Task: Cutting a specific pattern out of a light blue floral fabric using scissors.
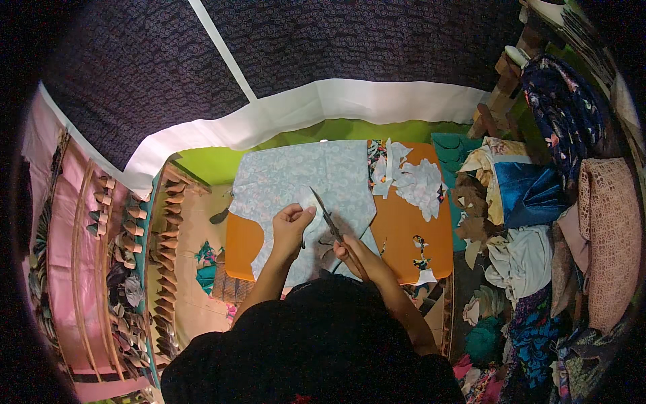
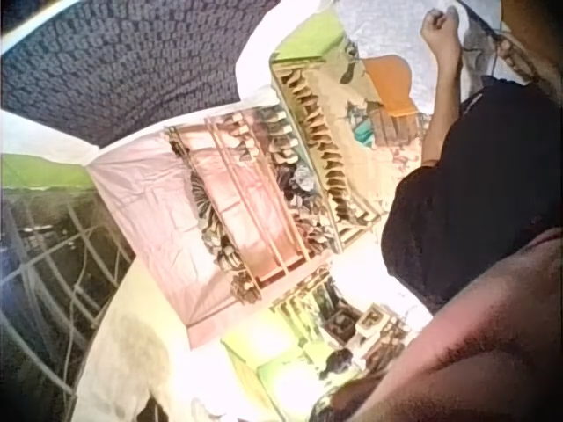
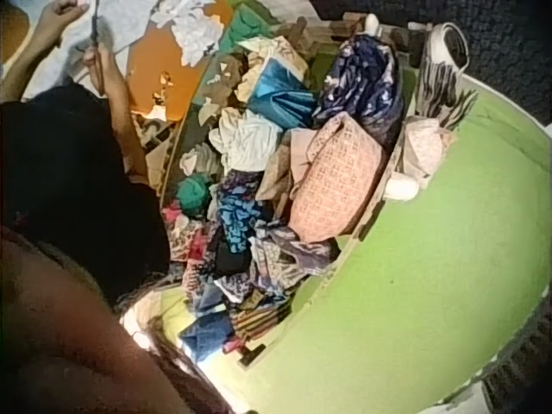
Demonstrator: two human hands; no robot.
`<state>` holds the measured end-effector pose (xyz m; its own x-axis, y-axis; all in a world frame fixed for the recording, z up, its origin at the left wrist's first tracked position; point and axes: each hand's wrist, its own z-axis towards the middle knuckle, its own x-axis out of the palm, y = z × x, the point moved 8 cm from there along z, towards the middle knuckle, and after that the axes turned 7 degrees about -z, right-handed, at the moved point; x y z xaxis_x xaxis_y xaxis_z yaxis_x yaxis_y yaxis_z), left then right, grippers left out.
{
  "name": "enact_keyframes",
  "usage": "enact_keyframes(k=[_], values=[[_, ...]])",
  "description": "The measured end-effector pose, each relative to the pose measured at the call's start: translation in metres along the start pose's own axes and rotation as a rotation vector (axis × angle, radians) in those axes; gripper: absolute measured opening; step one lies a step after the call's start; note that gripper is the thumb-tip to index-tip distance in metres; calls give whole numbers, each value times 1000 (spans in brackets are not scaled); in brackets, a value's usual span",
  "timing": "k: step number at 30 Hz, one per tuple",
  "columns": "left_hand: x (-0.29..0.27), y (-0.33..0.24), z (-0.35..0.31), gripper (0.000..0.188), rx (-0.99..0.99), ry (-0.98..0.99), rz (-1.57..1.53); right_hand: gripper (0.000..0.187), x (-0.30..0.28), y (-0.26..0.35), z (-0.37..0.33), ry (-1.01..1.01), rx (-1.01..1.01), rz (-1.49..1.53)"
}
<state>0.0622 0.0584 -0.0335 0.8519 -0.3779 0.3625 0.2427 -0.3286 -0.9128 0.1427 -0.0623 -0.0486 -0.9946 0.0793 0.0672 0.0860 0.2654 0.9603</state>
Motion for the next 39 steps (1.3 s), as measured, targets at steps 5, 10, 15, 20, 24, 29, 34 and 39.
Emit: enact_keyframes(k=[5,10,15,20,24,29,34,39], values=[[3,0,-3,12,39,-31,-13,37,1,-6,2,-19,63,112],[8,-3,-4,12,49,-36,-3,35,-5,-20,6,-110,-157,-69],[8,-3,-3,13,50,-14,-18,15,-8,-27,10,-71,-185,-180],[7,0,-4,14,4,-13,28,30,6,-36,4,1,256,650],[7,3,-7,16,-43,-32,7,30,5,-21,1,39,120,228],[6,1,-8,14,-6,-52,1,32,1,-24,3,12,106,105],[7,-6,-7,16,60,-51,21,31,4,-29,3,12,145,414],[8,-8,-7,16,63,-84,20,32,-12,-25,7,-144,-238,-225]])
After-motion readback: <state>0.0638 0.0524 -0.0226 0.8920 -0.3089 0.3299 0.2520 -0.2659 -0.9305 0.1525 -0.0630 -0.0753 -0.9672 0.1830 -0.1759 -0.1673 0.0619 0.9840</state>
